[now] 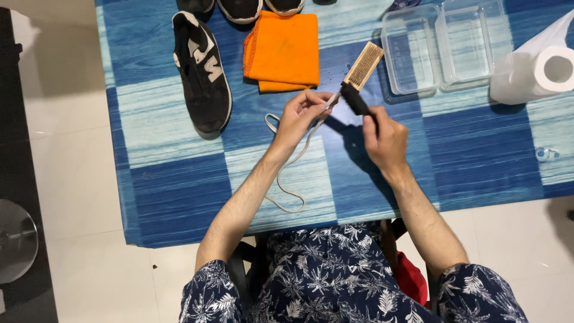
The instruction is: The person scrubs a white shoelace with a small black brush, repeatedly dipping the brush into a clear container of water. The person holds the lace taut and brushes along its length, then rinses the brush and continues scrubbing.
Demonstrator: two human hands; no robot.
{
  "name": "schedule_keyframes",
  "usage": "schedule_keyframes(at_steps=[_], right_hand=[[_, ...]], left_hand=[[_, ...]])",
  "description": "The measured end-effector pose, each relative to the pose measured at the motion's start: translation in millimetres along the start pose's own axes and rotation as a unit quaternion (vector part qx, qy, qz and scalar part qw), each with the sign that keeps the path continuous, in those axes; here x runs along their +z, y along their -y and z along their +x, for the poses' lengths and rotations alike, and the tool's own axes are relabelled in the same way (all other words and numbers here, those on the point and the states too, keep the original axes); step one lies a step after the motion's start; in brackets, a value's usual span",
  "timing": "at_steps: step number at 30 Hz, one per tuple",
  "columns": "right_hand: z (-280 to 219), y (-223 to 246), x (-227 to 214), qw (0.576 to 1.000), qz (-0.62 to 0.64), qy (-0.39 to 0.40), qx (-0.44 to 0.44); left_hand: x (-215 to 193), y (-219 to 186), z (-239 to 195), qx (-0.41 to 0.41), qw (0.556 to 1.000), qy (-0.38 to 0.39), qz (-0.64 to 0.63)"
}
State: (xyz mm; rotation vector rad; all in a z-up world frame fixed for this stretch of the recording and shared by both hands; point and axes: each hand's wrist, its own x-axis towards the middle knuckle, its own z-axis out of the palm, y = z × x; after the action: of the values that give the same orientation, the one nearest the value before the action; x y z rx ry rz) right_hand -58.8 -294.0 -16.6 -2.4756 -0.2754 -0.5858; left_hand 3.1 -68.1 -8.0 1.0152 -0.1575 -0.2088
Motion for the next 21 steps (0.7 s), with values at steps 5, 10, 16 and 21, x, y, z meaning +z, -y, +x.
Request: schedule_keyframes(at_steps=[5,10,16,21], right_hand=[[2.8,-7.9,-25.6,0.99,0.112,-0.016,0.08],[-2.0,-39.0,-48.5,0.99,0.085,-0.056,0.102],[6.3,-64.2,-83.0,0.993,0.012,-0.082,0.078],[10.8,-100.4,-104.5,0.99,-0.053,-0.104,0.081]], left_hand=[[13.8,-12.3,3.6,-0.03,0.999,0.006,-0.023],[14.8,8.0,16.5,-0.04,0.998,0.041,-0.009],[32.5,21.3,34.2,-0.04,0.997,0.073,0.0],[46.3,37.7,48.3,-0.038,0.994,0.106,-0.009]])
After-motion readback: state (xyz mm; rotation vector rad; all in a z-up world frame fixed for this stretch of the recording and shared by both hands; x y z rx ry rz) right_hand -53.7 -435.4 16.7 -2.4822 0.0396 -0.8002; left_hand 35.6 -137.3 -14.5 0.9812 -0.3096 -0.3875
